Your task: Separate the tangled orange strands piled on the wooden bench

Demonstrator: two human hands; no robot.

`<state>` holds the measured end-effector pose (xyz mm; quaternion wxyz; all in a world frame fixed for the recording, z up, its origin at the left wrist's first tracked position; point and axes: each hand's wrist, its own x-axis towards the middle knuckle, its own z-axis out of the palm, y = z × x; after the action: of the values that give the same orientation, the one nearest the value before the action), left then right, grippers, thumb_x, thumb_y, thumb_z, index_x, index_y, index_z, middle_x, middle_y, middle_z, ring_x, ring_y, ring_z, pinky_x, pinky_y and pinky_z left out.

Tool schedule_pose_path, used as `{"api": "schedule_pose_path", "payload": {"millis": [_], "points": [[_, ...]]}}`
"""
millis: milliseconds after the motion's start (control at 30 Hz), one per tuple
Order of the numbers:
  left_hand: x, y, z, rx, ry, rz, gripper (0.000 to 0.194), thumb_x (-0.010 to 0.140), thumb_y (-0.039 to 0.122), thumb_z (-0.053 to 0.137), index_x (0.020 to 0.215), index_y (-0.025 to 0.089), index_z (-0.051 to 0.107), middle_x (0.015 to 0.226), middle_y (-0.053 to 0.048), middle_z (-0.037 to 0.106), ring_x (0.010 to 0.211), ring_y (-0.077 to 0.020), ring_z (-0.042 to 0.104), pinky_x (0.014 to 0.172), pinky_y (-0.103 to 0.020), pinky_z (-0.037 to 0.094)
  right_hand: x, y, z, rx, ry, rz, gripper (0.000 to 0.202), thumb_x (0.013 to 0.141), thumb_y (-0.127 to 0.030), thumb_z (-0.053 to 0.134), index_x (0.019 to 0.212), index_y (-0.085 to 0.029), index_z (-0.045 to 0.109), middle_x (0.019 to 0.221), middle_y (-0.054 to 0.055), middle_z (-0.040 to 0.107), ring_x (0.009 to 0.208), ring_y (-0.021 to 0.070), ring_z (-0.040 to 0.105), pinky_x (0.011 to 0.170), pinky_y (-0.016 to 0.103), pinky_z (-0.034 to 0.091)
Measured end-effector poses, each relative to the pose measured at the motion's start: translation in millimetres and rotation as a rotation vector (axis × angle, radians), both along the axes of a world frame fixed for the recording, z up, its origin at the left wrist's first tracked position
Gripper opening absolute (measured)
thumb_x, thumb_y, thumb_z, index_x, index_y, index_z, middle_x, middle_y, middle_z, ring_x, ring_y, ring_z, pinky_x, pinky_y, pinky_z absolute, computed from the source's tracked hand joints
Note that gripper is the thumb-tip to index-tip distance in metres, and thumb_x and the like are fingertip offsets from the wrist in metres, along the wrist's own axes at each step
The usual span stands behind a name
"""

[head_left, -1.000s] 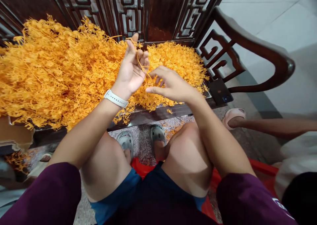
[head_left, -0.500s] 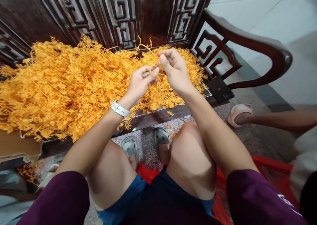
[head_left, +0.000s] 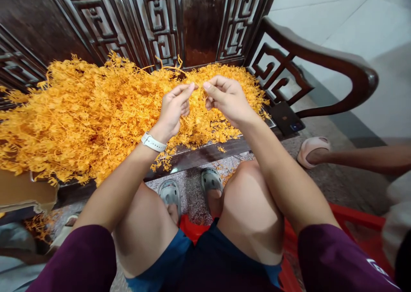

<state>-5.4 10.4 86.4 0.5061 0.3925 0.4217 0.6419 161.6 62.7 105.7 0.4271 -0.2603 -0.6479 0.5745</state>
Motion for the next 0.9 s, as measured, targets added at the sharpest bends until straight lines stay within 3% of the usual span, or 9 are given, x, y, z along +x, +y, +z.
{"api": "schedule_pose_path", "payload": {"millis": [200,367,433,600,800,900], "points": [[-2,-2,5.3,-0.012,-0.083,0.009,0.032,0.096,0.056,0.079,0.093,0.025,0.073,0.051,0.010,0.030,0.043,-0.0086,0.024,0.047,-0.027,0.028,4,2,2.9,-0.057,0.035,-0.081,0.051,0.092,-0.065,0.080,0.084,-0.024,0.051,0.074,-0.002,0.055,0.067,0.0118,0.052,0.061,0.027,0.043],[9,-4,0.6,0.016,-0.074,0.014,0.039,0.094,0.056,0.081,0.086,0.023,0.063,0.073,0.001,0.060,0.062,-0.0114,0.055,0.058,-0.025,0.042,-4,1,-2.3,0.008,0.036,-0.087,0.054,0.091,-0.070,0.078,0.083,-0.023,0.052,0.072,-0.002,0.054,0.066,0.0117,0.051,0.062,0.029,0.044],[14,-6,-0.4,0.037,-0.054,-0.013,0.043,0.091,0.059,0.083,0.086,0.022,0.060,0.082,-0.001,0.065,0.073,-0.0136,0.062,0.065,-0.026,0.047,-7,-2,-2.6,0.039,0.013,-0.100,0.055,0.090,-0.073,0.077,0.085,-0.023,0.055,0.072,-0.002,0.055,0.065,0.0117,0.050,0.062,0.029,0.045],[20,-9,-2.5,0.086,0.030,0.004,0.056,0.072,0.054,0.100,0.084,0.022,0.055,0.074,0.004,0.056,0.066,-0.0097,0.053,0.062,-0.024,0.043,-12,-7,-2.6,0.075,-0.006,-0.118,0.055,0.090,-0.074,0.076,0.087,-0.022,0.058,0.071,-0.002,0.053,0.065,0.0120,0.048,0.061,0.029,0.044],[15,-9,-2.4,0.084,0.244,-0.069,0.038,0.087,0.043,0.091,0.076,0.021,0.063,0.067,0.004,0.051,0.059,-0.0103,0.040,0.057,-0.026,0.036,-1,2,-2.2,0.006,-0.003,-0.064,0.046,0.093,-0.059,0.081,0.084,-0.025,0.052,0.074,-0.002,0.049,0.069,0.0148,0.047,0.060,0.029,0.044],[12,-10,3.3,0.095,0.254,-0.203,0.036,0.091,0.036,0.087,0.072,0.021,0.061,0.065,0.003,0.051,0.060,-0.0107,0.042,0.060,-0.026,0.039,7,3,2.0,-0.023,-0.032,-0.030,0.040,0.096,-0.049,0.081,0.082,-0.025,0.051,0.073,-0.001,0.046,0.069,0.0155,0.047,0.060,0.030,0.045]]}}
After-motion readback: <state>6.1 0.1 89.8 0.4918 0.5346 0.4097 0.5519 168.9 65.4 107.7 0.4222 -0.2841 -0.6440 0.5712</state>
